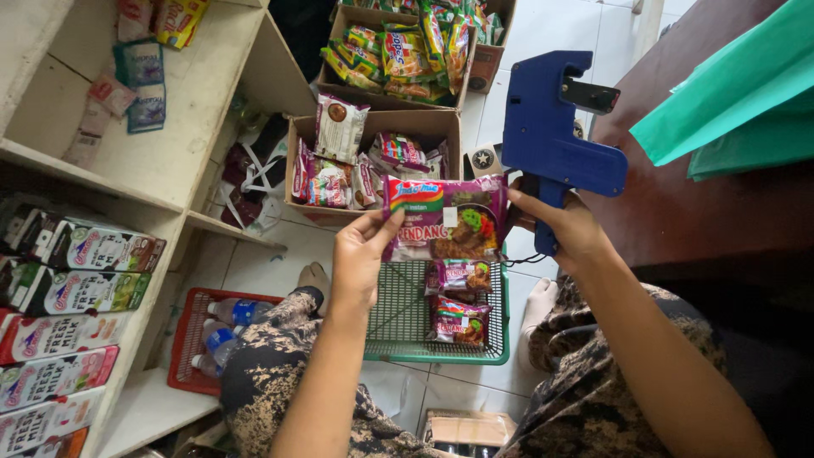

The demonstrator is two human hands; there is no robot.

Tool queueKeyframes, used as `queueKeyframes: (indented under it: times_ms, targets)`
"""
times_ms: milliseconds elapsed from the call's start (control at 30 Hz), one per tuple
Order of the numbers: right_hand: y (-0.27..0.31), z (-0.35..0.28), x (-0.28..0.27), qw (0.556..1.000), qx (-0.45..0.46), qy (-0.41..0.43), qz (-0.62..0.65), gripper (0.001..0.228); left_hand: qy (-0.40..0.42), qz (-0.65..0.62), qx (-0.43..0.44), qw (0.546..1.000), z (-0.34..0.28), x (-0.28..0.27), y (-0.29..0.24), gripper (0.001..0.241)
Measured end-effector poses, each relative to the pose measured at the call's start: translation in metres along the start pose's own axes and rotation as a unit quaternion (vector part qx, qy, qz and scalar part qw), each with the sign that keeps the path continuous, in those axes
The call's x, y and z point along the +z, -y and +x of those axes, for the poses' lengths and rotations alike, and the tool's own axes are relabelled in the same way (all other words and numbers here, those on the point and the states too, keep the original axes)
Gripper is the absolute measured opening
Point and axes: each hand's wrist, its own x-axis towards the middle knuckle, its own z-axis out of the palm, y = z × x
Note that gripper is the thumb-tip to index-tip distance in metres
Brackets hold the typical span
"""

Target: The person picks up noodle packets from a box and place them into a green basket while holding a blue tape dispenser.

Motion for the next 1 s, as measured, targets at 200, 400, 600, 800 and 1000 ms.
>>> queueKeyframes:
  times_ms: [200,400,600,800,1000]
  targets:
    - [0.008,-0.008,0.012,0.998,0.0,0.031,-0.062,0.036,-0.041,-0.001,0.041,0.998,0.004,-0.006,-0.002,0.019]
    - [0.002,-0.009,0.017,0.99,-0.055,0.017,-0.126,0.045,-0.022,-0.014,0.032,0.999,0.004,-0.003,0.001,0.021]
    - [-0.002,-0.006,0.01,0.99,-0.033,-0.004,-0.136,0.037,-0.023,-0.015,0.003,1.0,0.006,-0.005,0.004,0.022]
    - [0.002,-0.01,0.011,0.994,-0.025,0.008,-0.103,0.035,-0.034,-0.015,0.014,0.999,0.008,-0.006,0.007,0.019]
    - [0.01,-0.033,0.023,0.996,-0.006,0.002,-0.09,0.028,-0.061,-0.062,0.069,0.994,0.011,-0.009,-0.003,0.016]
